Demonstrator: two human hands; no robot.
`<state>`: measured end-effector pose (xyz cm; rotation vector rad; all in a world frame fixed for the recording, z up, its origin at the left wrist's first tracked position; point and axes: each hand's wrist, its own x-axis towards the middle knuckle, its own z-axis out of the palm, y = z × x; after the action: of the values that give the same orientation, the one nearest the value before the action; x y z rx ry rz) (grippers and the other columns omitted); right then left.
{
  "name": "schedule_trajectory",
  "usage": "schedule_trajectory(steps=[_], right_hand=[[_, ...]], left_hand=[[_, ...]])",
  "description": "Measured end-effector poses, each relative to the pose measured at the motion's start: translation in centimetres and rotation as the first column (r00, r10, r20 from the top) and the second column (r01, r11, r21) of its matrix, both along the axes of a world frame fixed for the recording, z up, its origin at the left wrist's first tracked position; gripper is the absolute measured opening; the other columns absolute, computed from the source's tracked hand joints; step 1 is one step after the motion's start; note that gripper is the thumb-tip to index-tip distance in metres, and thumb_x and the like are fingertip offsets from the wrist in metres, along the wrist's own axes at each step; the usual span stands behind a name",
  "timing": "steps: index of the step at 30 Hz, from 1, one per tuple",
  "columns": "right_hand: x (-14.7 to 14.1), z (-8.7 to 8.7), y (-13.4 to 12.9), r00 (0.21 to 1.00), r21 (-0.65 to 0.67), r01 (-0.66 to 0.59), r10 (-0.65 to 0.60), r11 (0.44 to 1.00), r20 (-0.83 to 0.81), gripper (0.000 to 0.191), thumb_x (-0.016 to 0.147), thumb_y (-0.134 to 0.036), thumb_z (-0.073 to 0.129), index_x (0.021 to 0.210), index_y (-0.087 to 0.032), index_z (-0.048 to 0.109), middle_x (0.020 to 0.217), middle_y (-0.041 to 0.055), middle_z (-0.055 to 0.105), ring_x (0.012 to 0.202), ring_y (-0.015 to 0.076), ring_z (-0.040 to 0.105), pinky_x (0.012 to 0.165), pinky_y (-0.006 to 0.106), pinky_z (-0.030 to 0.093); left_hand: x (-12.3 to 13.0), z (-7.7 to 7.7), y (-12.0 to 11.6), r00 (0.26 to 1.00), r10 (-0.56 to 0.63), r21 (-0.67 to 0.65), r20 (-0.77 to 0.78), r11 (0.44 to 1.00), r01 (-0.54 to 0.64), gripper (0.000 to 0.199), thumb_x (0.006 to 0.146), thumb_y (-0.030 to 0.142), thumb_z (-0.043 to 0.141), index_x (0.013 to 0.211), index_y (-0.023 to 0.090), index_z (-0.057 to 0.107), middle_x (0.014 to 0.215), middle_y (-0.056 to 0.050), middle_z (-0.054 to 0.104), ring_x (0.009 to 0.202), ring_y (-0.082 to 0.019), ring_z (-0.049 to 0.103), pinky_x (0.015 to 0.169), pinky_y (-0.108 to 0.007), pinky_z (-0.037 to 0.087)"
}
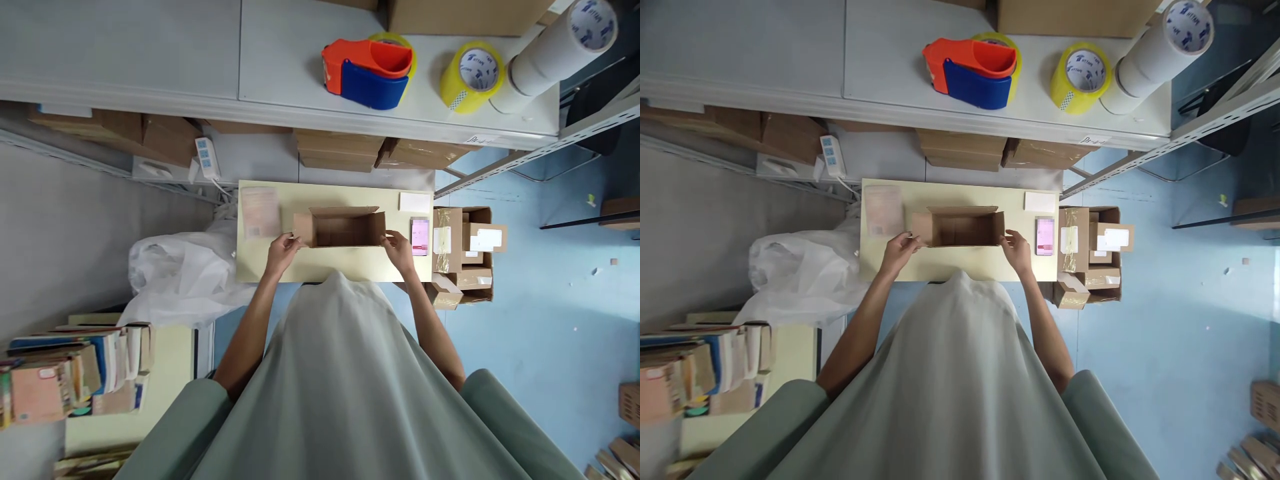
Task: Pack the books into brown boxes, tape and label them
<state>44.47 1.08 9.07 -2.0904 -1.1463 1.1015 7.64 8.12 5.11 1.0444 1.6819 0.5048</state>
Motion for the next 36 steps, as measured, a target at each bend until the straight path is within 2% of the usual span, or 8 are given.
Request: schedule_trajectory(steps=[5,9,14,20,25,30,33,36], right_hand=[[1.9,-2.3,-0.6,0.996,0.021,0.083,-0.083,0.996,0.022,0.075,0.094,-0.075,0.073,0.140,-0.016,0.071,0.130,0.0234,0.082,0.113,0.0371,0.082,0.095,0.053,0.069],[1.2,-3.6,-0.6,0.997,0.097,0.076,-0.072,0.992,-0.037,0.067,0.093,-0.077,0.073,0.125,-0.019,0.082,0.138,0.0208,0.078,0.111,0.0329,0.081,0.094,0.050,0.070],[-0.1,-4.6,-0.8,0.984,0.037,0.036,-0.029,0.999,-0.177,0.066,0.087,-0.079,0.079,0.115,-0.020,0.086,0.132,0.0167,0.082,0.108,0.0324,0.084,0.103,0.048,0.068],[-1.0,-4.6,-0.9,0.994,0.052,-0.028,0.033,0.998,-0.103,0.079,0.096,-0.088,0.061,0.122,-0.017,0.085,0.128,0.0186,0.083,0.108,0.0320,0.083,0.104,0.046,0.067],[-1.3,-3.1,-1.2,1.000,0.073,-0.020,0.022,0.997,-0.019,0.080,0.097,-0.090,0.059,0.123,-0.018,0.083,0.133,0.0223,0.079,0.108,0.0354,0.083,0.100,0.055,0.070],[-1.0,0.0,-1.3,0.998,0.095,0.032,-0.038,0.995,0.057,0.081,0.090,-0.090,0.069,0.125,-0.018,0.082,0.134,0.0224,0.078,0.109,0.0360,0.083,0.092,0.053,0.073],[-1.1,2.2,-1.0,0.992,0.098,0.082,-0.091,0.992,0.084,0.076,0.090,-0.086,0.072,0.124,-0.018,0.082,0.132,0.0219,0.081,0.110,0.0354,0.083,0.093,0.052,0.072],[-1.9,4.4,-1.0,0.981,0.113,0.123,-0.138,0.986,0.136,0.073,0.093,-0.083,0.071,0.122,-0.017,0.084,0.127,0.0216,0.083,0.112,0.0357,0.082,0.095,0.052,0.071]], left_hand=[[-0.1,0.1,0.1,0.961,-0.012,0.118,-0.276,0.992,0.046,0.047,0.079,0.043,0.091,0.117,0.022,0.074,0.122,-0.011,0.082,0.096,-0.027,0.081,0.099,-0.042,0.063],[1.2,0.4,0.1,0.979,-0.106,0.140,-0.174,0.981,0.131,0.025,0.091,0.046,0.082,0.101,0.023,0.079,0.111,-0.010,0.086,0.097,-0.028,0.081,0.096,-0.040,0.064],[2.1,-0.3,-0.1,0.991,-0.130,0.117,-0.015,0.985,0.131,0.041,0.082,0.048,0.090,0.112,0.022,0.081,0.120,-0.011,0.085,0.097,-0.028,0.083,0.093,-0.041,0.067],[2.5,-1.2,0.3,0.989,-0.150,0.190,-0.009,0.970,0.149,0.035,0.083,0.034,0.086,0.114,0.020,0.082,0.128,-0.013,0.081,0.097,-0.026,0.084,0.097,-0.043,0.070],[1.6,-0.9,0.5,0.980,-0.199,0.168,-0.024,0.965,0.200,0.038,0.093,0.042,0.080,0.123,0.019,0.079,0.124,-0.014,0.082,0.103,-0.028,0.083,0.098,-0.042,0.068],[-2.6,-1.5,2.2,0.964,-0.146,0.171,-0.224,0.968,0.186,0.041,0.102,0.041,0.067,0.135,0.018,0.074,0.128,-0.016,0.080,0.106,-0.030,0.080,0.105,-0.045,0.063],[-6.1,-2.9,4.5,0.910,-0.057,0.133,-0.410,0.984,0.121,0.049,0.097,0.032,0.070,0.141,0.010,0.068,0.145,-0.025,0.070,0.129,-0.038,0.072,0.121,-0.053,0.053],[-8.9,-4.7,7.1,0.851,0.033,0.104,-0.524,0.994,0.026,0.066,0.092,0.033,0.078,0.147,0.003,0.059,0.153,-0.032,0.060,0.154,-0.044,0.052,0.134,-0.055,0.038]])
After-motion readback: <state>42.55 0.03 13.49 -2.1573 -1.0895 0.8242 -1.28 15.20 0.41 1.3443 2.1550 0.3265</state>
